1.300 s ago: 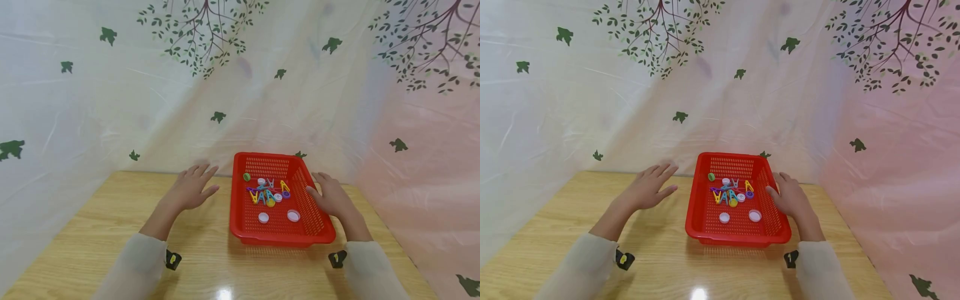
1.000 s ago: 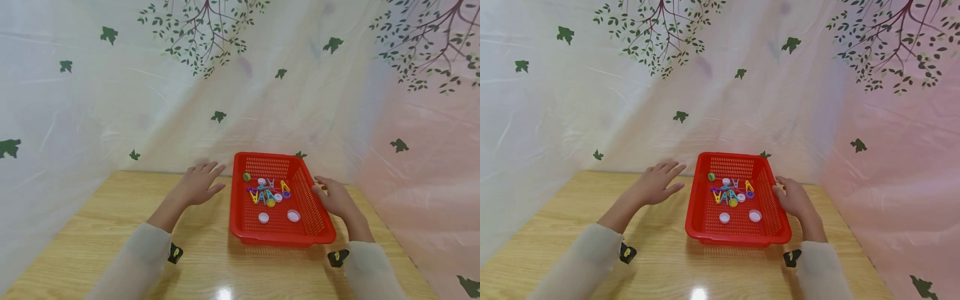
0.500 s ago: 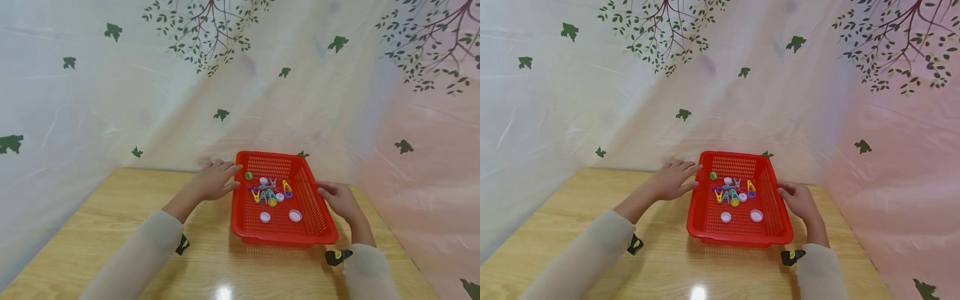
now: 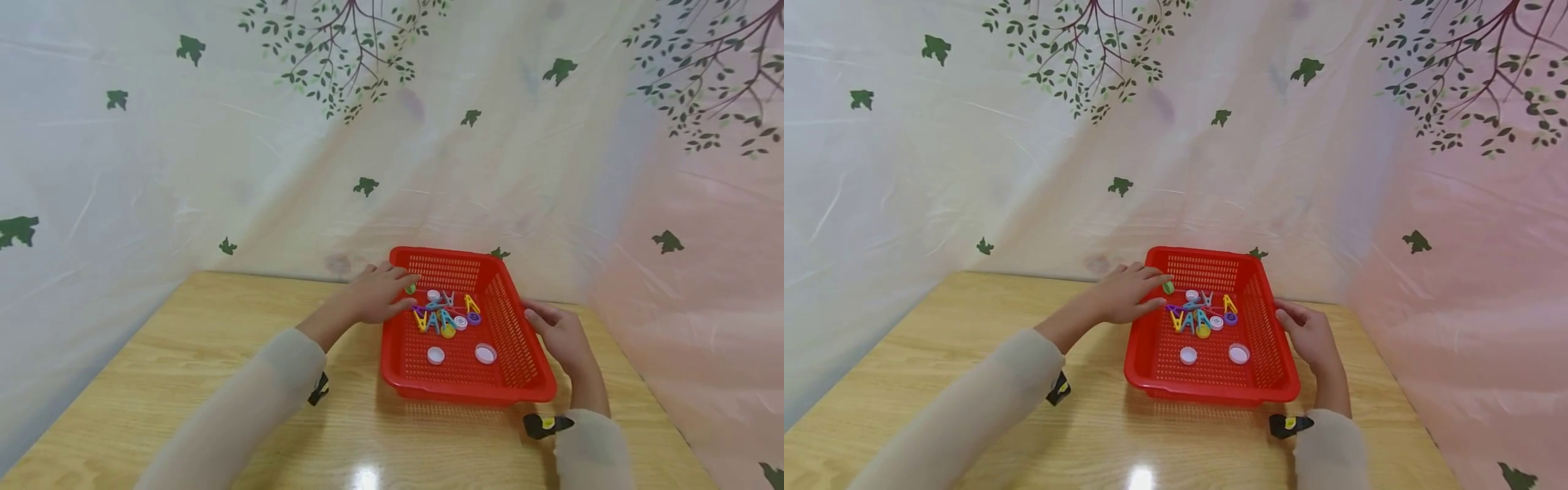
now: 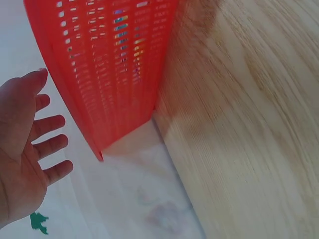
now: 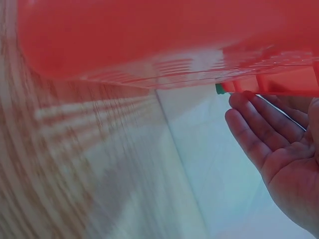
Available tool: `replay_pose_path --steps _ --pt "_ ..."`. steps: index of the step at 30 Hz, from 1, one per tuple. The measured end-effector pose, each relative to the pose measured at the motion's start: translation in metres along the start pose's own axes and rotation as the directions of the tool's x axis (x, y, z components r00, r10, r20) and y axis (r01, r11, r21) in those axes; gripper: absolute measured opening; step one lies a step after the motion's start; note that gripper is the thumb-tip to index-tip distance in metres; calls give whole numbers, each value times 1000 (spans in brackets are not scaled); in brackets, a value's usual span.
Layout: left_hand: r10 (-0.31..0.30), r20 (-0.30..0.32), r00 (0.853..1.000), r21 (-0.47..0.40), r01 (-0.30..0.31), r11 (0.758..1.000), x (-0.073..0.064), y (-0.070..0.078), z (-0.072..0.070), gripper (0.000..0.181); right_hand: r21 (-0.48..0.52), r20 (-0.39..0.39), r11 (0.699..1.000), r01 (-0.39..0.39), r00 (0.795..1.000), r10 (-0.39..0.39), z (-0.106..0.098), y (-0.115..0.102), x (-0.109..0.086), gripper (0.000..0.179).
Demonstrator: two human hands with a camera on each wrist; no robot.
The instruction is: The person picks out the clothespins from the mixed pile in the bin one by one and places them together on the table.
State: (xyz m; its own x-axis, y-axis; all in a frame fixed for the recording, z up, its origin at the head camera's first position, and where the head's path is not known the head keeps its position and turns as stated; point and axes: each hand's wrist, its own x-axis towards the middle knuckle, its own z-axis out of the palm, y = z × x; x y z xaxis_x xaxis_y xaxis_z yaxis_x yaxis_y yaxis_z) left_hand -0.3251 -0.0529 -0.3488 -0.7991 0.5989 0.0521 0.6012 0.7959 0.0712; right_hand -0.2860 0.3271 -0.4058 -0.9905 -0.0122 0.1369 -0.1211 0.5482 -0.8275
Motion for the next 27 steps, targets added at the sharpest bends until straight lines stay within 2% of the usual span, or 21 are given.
replay_pose_path --steps 7,13,19,23,27 --pt "49 25 998 34 -50 998 19 17 0 61 30 -45 1000 8 999 -7 3 0 -3 52" --pt "67 80 995 45 -71 997 31 28 4 61 30 -42 999 -25 999 26 4 -2 -4 52" --pt "55 131 990 -7 -55 998 43 37 7 61 16 -57 1000 -14 998 15 5 -1 -3 52" --pt "73 155 985 -10 -72 997 53 41 14 59 15 -56 1000 -10 998 11 5 1 -3 52" --pt "89 179 980 31 -96 995 61 49 22 60 21 -53 1000 -18 998 19 5 0 -4 52"
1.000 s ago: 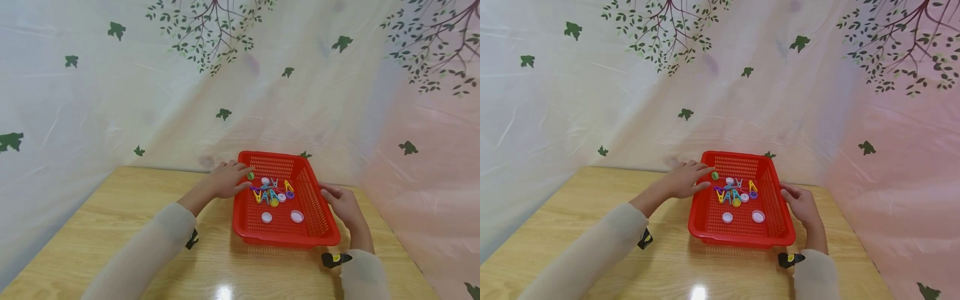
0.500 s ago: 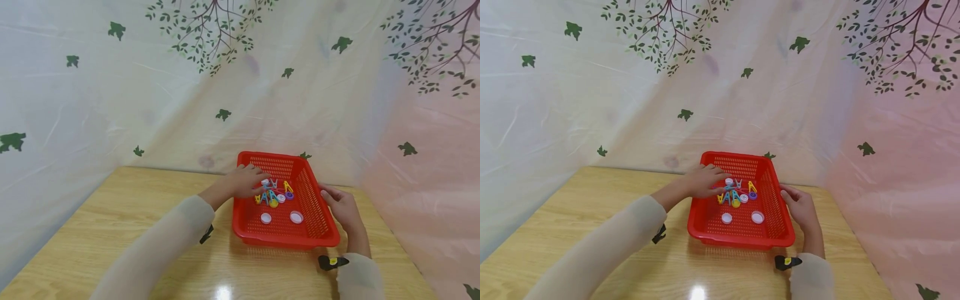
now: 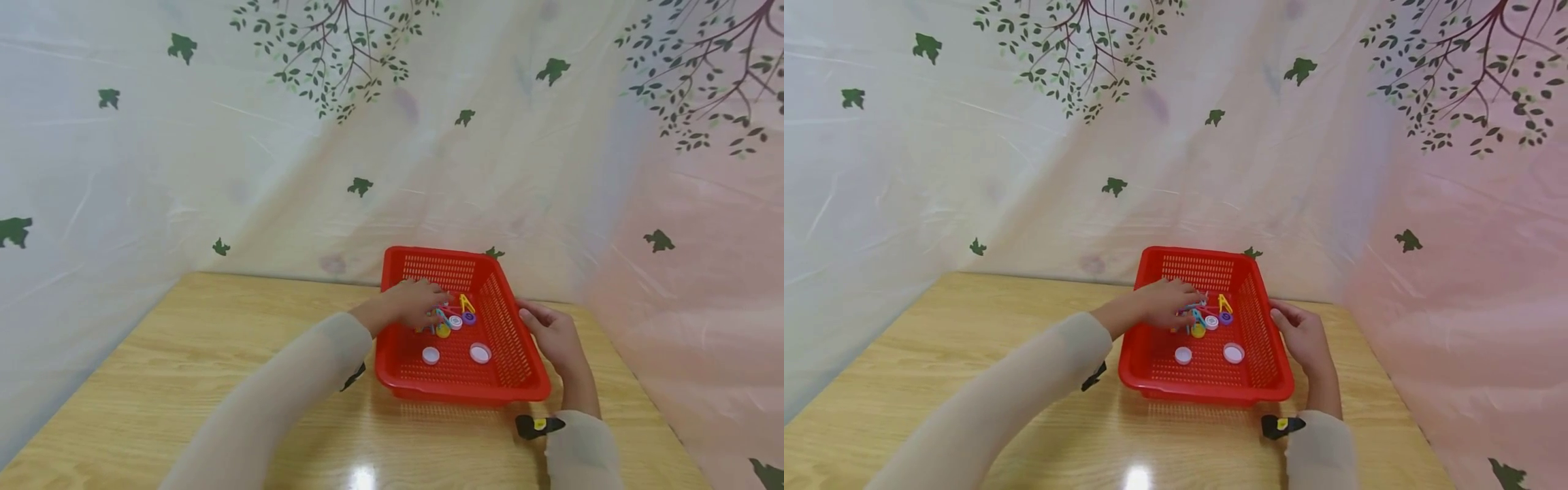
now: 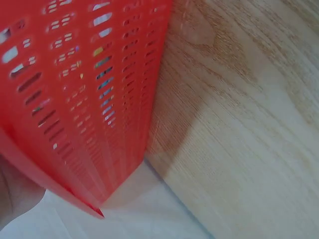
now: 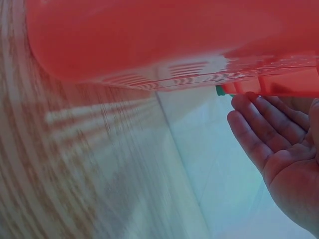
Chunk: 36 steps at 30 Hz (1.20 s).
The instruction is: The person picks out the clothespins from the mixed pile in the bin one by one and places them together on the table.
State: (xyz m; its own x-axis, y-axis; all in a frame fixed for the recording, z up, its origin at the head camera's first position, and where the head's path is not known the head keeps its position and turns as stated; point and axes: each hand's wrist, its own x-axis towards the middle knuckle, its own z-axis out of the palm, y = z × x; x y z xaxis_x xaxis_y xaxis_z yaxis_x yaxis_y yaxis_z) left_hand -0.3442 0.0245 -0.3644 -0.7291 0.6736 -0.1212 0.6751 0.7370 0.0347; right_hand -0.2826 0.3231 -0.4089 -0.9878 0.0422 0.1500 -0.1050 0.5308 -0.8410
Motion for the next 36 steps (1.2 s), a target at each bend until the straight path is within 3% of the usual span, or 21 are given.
replay_pose_path --steps 7,12,22,30,36 --pt "46 54 997 58 -50 997 7 13 3 61 11 2 1000 -15 1000 15 -2 -2 0 54" --pt "47 88 995 41 -51 998 6 18 1 63 23 8 1000 -20 1000 20 -2 -1 1 54" --pt "3 146 989 -72 7 997 10 15 4 77 33 0 999 -28 1000 28 -3 0 4 54" --pt "-64 230 971 -229 118 966 10 13 10 81 45 2 998 -42 999 42 0 1 4 52" --pt "-55 230 972 -204 104 974 12 11 15 69 56 3 997 -47 999 46 0 1 3 51"
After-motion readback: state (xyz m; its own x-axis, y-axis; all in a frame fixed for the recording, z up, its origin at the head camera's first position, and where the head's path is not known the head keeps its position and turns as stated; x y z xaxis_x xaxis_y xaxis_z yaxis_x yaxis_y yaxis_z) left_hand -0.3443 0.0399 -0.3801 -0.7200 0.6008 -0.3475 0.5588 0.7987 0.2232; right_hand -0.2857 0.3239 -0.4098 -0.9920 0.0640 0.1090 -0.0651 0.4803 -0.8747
